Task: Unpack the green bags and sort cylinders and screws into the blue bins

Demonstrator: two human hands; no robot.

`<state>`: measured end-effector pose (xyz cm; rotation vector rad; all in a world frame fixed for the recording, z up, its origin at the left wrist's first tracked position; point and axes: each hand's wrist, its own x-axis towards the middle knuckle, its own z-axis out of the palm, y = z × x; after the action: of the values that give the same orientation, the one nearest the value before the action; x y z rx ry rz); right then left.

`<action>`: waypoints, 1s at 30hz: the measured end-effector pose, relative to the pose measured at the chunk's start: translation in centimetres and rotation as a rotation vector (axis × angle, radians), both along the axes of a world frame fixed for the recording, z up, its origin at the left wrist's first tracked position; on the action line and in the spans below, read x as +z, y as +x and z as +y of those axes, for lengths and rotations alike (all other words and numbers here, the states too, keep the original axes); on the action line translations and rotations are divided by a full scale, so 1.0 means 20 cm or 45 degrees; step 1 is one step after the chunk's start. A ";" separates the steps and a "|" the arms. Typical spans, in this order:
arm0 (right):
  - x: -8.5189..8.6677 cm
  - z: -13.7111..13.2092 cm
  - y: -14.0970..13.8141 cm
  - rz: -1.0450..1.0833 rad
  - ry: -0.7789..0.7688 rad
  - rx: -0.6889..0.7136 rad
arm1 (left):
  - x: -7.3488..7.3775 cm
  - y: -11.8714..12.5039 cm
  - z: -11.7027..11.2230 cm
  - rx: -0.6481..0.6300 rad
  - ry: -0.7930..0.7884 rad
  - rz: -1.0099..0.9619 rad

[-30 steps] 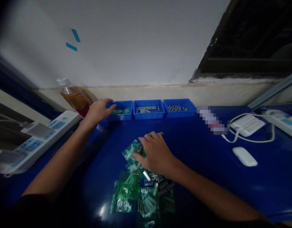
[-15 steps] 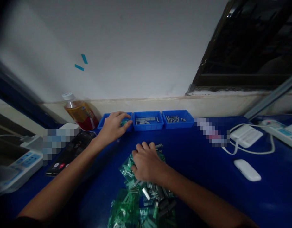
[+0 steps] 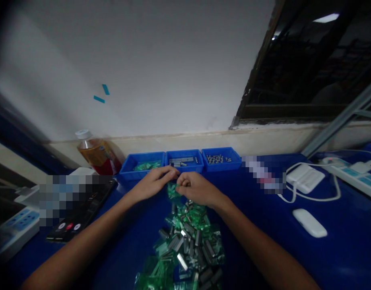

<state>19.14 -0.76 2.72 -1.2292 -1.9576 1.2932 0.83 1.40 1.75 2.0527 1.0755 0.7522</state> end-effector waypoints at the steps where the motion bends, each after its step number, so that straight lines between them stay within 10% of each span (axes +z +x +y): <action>1: 0.03 0.01 0.02 0.028 0.086 -0.088 | -0.01 0.00 0.00 0.031 -0.107 -0.054; 6: 0.07 0.02 0.06 -0.030 0.739 -0.460 | -0.06 0.02 0.02 0.246 -0.546 -0.273; 13: -0.03 -0.04 0.01 -0.222 1.304 -0.266 | 0.01 0.03 0.01 0.158 -1.199 -0.850; 17: -0.05 -0.02 0.00 -0.106 1.168 -0.315 | 0.06 0.00 0.01 0.252 -0.854 -0.792; 24: -0.04 0.04 0.02 0.376 0.259 -0.458 | 0.01 0.05 -0.10 0.136 0.464 -0.092; 30: -0.03 0.05 0.04 0.396 0.134 -0.459 | -0.02 0.11 -0.13 0.125 0.484 -0.083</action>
<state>19.87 0.20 2.21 -1.1820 -1.4856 1.1051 2.95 -1.16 1.30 2.2803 1.0650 1.1384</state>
